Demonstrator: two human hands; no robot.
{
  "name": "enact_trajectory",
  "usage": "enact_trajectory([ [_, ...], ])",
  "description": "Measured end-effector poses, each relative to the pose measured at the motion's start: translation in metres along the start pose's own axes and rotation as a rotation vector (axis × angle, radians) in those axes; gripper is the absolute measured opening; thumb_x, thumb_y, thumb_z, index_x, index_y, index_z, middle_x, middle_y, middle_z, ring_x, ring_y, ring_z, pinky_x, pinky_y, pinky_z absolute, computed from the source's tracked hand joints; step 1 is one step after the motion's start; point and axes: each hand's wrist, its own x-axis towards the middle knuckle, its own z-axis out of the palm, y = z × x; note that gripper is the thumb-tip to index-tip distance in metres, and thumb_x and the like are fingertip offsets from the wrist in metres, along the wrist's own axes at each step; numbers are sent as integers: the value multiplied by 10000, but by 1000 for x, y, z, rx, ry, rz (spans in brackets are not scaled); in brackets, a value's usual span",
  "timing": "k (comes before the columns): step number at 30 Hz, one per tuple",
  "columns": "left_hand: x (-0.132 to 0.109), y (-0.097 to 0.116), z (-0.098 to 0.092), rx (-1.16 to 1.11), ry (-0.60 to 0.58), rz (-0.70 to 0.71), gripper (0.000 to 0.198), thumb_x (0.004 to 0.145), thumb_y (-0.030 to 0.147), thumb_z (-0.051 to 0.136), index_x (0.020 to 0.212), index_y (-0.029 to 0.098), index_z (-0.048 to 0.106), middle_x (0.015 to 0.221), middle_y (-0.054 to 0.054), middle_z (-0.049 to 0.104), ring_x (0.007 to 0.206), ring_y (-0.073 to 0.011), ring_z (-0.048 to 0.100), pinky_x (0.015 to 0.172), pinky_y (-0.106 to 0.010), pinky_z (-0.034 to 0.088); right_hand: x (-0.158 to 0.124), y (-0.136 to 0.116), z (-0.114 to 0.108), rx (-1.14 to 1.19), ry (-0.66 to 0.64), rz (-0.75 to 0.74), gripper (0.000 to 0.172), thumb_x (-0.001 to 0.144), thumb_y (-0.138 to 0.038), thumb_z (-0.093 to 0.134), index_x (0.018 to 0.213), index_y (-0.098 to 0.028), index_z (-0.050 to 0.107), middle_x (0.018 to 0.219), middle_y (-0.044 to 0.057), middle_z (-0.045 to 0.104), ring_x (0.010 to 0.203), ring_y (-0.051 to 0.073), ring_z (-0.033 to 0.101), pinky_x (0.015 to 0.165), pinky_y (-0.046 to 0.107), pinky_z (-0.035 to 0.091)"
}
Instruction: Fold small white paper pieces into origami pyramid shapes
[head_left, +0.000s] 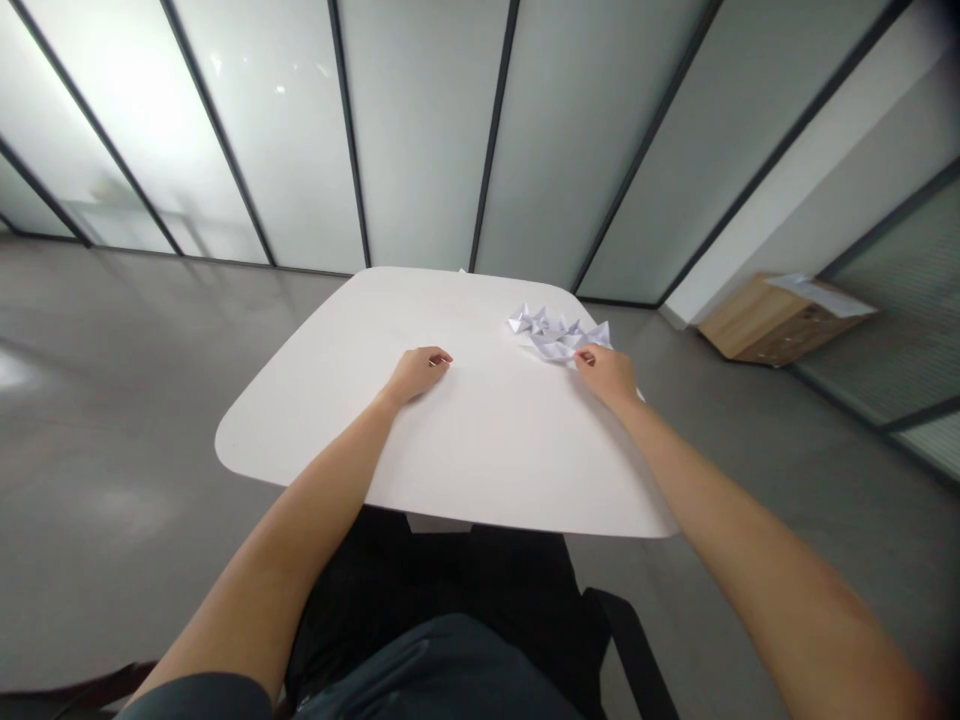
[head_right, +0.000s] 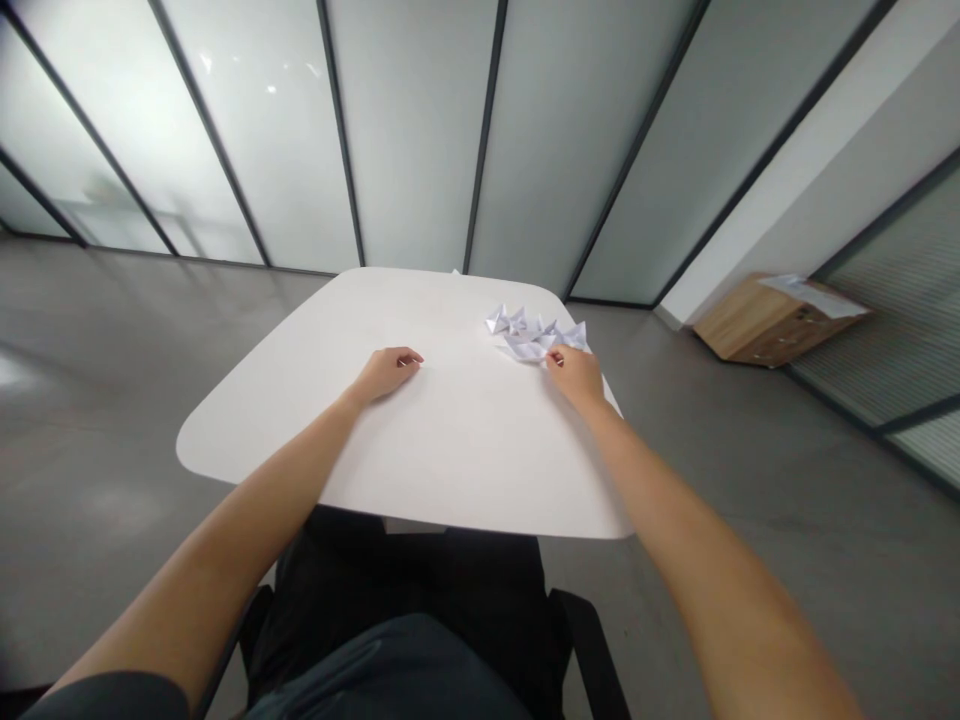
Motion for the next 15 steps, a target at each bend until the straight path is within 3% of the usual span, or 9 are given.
enact_trajectory([
  [3,0,-2,0,6,0,5,288,892,332,599,1084,230,787,980,-42,783,864,-198,688,869,-306,529,3,26,-6,12,11,66,239,932,-286,568,1048,-211,763,1033,113,783,910,262,722,825,335,505],
  [7,0,-6,2,32,0,23,297,889,333,595,1088,222,787,968,-46,782,851,-193,684,853,-298,526,6,32,-5,17,9,106,264,924,-262,568,1087,-204,768,1071,126,781,938,279,726,857,358,519],
  [12,-1,-1,2,56,-12,32,297,895,338,592,1090,222,785,959,-46,786,852,-191,692,852,-296,533,3,4,-7,15,73,79,421,922,-237,551,1313,-196,701,1045,109,785,929,280,728,907,380,524],
  [15,-5,7,-2,46,-24,86,309,929,374,576,1112,230,778,1007,-41,794,884,-191,712,888,-303,541,5,-30,-11,89,20,-41,357,948,-271,542,1233,-185,739,1092,106,780,941,273,730,942,385,529],
])
